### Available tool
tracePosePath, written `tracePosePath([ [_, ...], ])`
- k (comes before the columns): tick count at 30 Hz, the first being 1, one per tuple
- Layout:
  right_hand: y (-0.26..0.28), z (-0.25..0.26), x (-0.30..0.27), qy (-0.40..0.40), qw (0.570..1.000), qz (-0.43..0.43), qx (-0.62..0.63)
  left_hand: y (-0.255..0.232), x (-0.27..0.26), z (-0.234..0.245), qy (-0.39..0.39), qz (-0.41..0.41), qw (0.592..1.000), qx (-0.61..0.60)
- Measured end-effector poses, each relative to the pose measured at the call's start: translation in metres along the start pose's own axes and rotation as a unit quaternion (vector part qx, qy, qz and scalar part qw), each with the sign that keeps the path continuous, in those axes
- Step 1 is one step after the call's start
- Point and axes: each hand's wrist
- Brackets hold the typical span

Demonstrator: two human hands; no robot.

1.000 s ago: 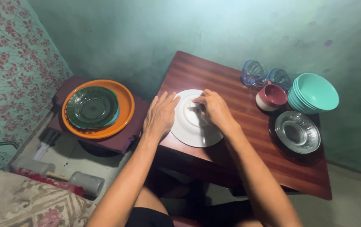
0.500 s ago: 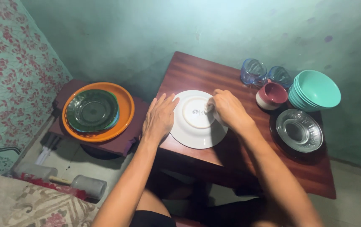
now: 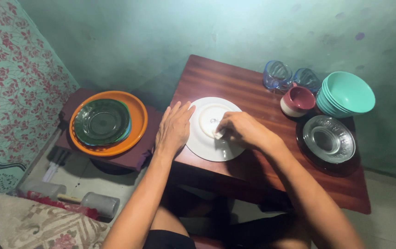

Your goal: The person wipes a white plate with a white cloth on a wooden table. They rotate the plate and wipe both sides thoroughly, then flip it over and continue wiping the underside before setting it down.

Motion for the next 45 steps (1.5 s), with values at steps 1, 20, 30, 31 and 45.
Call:
tracePosePath([
  [1, -0.001, -0.001, 0.002, 0.0, 1.0, 0.0, -0.001, 0.0, 0.0, -0.001, -0.001, -0.001, 1.0, 0.0],
  [20, -0.014, -0.022, -0.046, -0.314, 0.923, -0.198, 0.1, 0.024, 0.012, -0.018, 0.025, 0.013, 1.0, -0.015],
  [30, 0.011, -0.065, -0.04, -0.321, 0.915, -0.218, 0.114, -0.04, 0.012, -0.031, -0.036, -0.027, 0.998, -0.052],
  [31, 0.009, -0.06, -0.036, -0.32, 0.915, -0.219, 0.115, -0.04, 0.012, -0.032, -0.034, -0.026, 0.998, -0.052],
  [45, -0.036, -0.007, 0.054, -0.077, 0.97, -0.129, 0.192, -0.03, 0.013, -0.042, -0.084, -0.056, 0.995, -0.023],
])
Point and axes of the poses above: each hand's wrist, its own x-axis towards the middle knuckle, its own z-axis out of the back of the hand, y = z × x, and after that the axes turned 14 degrees about -x, right-handed
